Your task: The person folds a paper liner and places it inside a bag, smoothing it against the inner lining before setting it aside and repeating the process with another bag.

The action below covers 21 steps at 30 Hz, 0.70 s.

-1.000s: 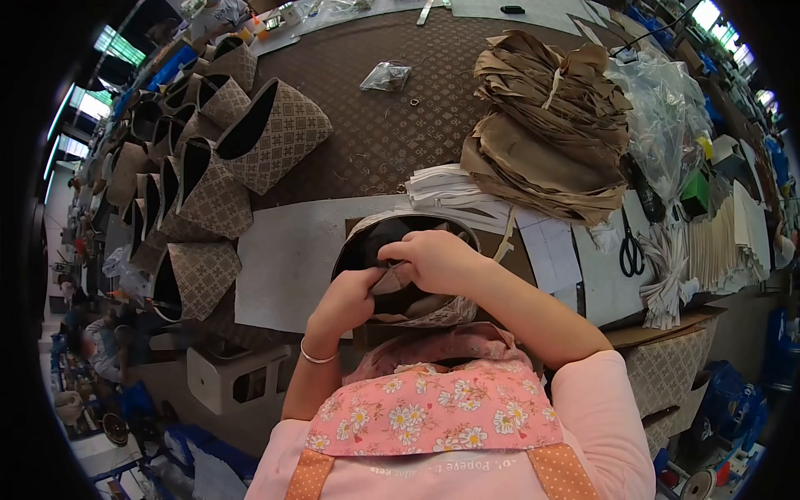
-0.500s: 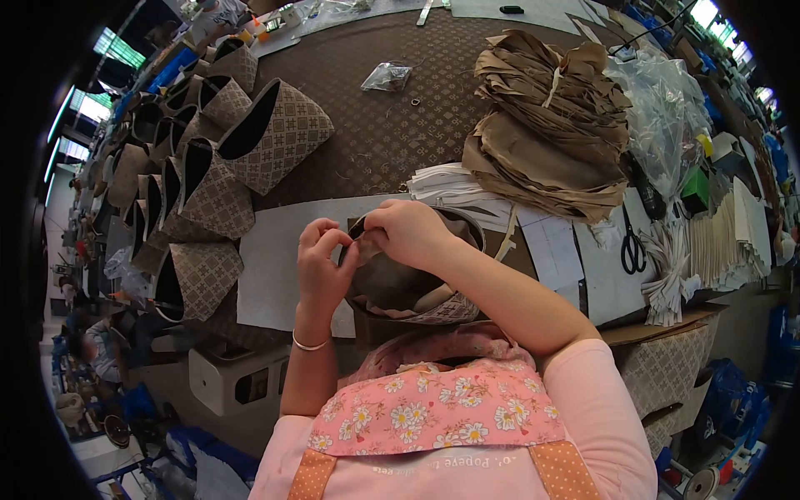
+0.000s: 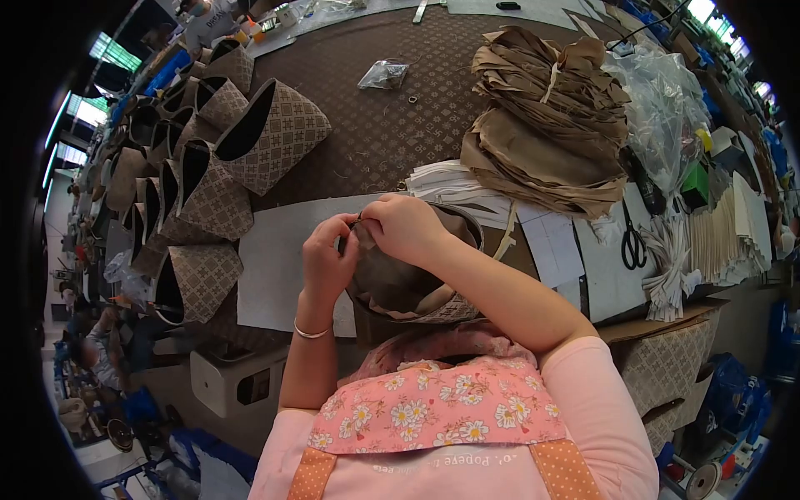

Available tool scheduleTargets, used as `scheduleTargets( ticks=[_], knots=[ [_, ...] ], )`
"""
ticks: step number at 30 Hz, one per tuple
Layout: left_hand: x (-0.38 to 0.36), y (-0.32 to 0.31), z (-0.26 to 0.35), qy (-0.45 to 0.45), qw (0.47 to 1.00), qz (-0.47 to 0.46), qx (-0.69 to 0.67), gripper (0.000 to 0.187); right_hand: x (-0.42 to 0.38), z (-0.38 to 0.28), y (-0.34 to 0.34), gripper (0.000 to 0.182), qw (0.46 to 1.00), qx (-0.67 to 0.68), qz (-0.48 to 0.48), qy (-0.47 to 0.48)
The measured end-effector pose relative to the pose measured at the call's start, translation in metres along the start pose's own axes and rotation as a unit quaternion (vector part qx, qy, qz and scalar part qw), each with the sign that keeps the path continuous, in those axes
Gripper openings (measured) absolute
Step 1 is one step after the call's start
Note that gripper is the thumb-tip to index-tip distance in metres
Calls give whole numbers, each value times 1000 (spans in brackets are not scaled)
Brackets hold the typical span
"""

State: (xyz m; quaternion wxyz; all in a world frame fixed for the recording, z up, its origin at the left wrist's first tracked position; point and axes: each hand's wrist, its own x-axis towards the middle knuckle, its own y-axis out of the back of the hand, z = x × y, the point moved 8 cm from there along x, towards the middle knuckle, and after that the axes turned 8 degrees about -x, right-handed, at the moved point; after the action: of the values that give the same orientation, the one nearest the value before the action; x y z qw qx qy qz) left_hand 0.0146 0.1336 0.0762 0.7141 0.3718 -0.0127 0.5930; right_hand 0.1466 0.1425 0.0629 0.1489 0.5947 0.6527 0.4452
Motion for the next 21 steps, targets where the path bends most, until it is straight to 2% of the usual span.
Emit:
scheduleTargets(
  ticks=[9,14,17,18,19,20,21],
  knots=[
    [0,-2,-3,15,1000,1,16,7,-2,-2,1,9,999,-25,23,-13],
    [2,0,-3,16,1000,0,15,6,-4,-4,8,14,997,-64,14,-41],
    [2,-3,-5,45,999,-26,10,8,-7,-5,17,14,996,-73,23,-36],
    [3,-4,-9,88,996,-12,-26,9,-8,-2,18,14,996,-74,24,-37],
    [2,-4,-13,131,989,2,-63,11,-9,-5,23,13,995,-75,57,9],
    [3,-5,-12,130,989,0,-64,11,-11,-9,28,11,991,-77,90,56],
    [7,-6,-9,107,991,-3,-80,15,-12,-6,29,11,991,-78,91,54]
  ],
)
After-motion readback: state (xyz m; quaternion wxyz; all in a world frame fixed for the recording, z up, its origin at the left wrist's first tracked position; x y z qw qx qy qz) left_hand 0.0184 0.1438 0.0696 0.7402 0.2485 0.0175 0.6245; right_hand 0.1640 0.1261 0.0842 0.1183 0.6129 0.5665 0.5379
